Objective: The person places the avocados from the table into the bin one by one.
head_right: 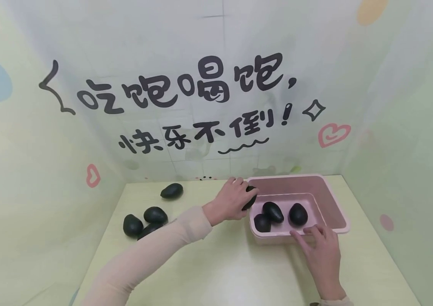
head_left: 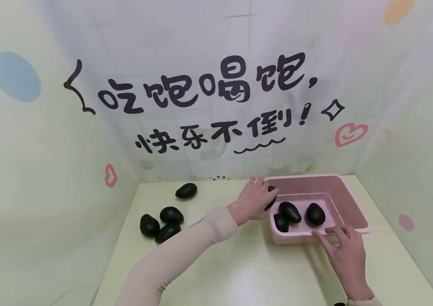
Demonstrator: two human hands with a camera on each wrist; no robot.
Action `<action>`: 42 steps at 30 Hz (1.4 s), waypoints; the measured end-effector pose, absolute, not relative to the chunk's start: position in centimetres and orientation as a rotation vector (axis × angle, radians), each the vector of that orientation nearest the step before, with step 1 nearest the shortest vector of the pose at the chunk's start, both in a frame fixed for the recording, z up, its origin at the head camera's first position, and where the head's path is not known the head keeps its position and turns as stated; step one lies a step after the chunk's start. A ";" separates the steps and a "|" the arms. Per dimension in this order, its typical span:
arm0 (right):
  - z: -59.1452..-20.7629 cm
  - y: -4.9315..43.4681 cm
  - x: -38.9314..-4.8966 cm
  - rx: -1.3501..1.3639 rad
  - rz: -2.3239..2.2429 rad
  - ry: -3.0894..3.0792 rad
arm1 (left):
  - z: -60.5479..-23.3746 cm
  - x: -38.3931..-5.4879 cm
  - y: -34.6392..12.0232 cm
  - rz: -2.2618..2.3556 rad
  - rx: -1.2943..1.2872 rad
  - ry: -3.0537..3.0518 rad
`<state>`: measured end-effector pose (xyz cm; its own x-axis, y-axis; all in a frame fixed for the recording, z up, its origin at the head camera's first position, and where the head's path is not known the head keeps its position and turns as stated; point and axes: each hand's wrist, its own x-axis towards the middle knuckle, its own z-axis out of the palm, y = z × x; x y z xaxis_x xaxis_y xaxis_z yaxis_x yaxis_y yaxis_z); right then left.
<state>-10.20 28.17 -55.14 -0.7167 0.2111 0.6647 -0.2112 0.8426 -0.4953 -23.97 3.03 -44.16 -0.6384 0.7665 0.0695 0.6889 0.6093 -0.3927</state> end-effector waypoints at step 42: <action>-54.8 28.2 -10.2 -0.001 0.703 -2.276 | -42.3 -24.2 10.0 0.586 -1.290 -2.656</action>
<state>-10.19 28.19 -54.81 -0.7255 0.2036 0.6574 -0.2028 0.8496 -0.4869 -24.25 10.04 -42.27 -0.6258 0.7783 -0.0507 0.7275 0.5590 -0.3979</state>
